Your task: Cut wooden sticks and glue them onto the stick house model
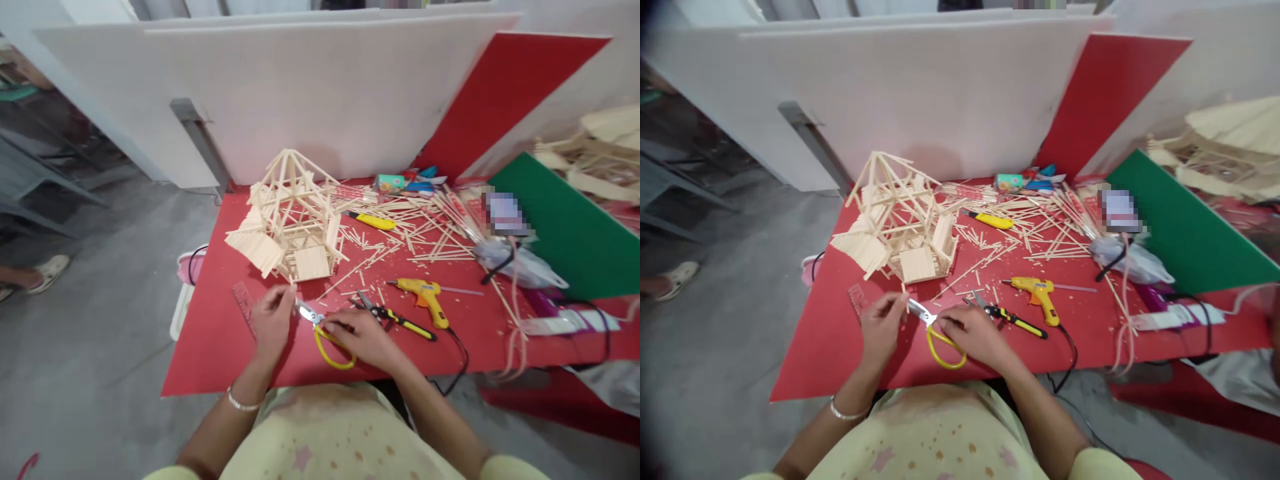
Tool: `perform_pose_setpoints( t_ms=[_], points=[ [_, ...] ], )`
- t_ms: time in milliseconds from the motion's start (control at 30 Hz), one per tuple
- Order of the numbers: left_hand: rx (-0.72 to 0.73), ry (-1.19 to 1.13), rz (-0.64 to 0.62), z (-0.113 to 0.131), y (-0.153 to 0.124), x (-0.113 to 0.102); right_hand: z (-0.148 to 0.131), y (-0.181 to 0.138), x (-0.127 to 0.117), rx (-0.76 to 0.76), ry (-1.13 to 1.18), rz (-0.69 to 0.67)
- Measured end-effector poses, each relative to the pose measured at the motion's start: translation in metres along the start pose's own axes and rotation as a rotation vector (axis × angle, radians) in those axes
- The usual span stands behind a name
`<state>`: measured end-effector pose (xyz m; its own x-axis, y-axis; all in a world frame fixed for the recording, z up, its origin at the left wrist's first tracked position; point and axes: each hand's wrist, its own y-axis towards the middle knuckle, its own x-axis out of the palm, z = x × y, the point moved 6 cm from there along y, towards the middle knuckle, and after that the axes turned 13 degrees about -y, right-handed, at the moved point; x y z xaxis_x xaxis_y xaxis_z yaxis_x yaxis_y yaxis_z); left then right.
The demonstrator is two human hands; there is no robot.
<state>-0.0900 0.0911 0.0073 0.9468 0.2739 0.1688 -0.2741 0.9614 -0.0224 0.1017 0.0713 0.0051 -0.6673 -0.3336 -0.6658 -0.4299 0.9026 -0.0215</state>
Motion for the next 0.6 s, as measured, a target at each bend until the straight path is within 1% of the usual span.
perform_pose_setpoints(
  t_ms=[67,133,167,200,233,333,400,433,500,600],
  points=[
    [0.051,0.164,-0.192,-0.016,-0.012,0.013,0.015,-0.002,-0.026,0.02,-0.099,0.045],
    [0.134,0.394,-0.422,-0.03,-0.022,0.04,0.036,0.001,-0.054,0.082,-0.296,0.083],
    [0.188,0.54,-0.511,-0.035,-0.024,0.055,0.049,0.004,-0.069,0.137,-0.423,0.089],
    [0.24,0.685,-0.562,-0.038,-0.025,0.07,0.064,0.009,-0.084,0.223,-0.574,0.077],
    [0.277,0.818,-0.59,-0.04,-0.022,0.084,0.08,0.015,-0.099,0.329,-0.724,0.05],
    [0.287,1.122,-0.614,-0.045,-0.008,0.119,0.116,0.039,-0.145,0.459,-0.851,0.074],
    [0.261,1.233,-0.596,-0.046,0.001,0.135,0.136,0.057,-0.169,0.531,-0.92,0.089],
    [0.25,1.265,-0.583,-0.046,0.005,0.14,0.144,0.066,-0.177,0.55,-0.949,0.087],
    [0.23,1.293,-0.55,-0.045,0.009,0.144,0.157,0.082,-0.186,0.547,-0.998,0.066],
    [0.198,1.284,-0.511,-0.045,0.009,0.141,0.17,0.103,-0.186,0.484,-1.05,0.006]
  ],
)
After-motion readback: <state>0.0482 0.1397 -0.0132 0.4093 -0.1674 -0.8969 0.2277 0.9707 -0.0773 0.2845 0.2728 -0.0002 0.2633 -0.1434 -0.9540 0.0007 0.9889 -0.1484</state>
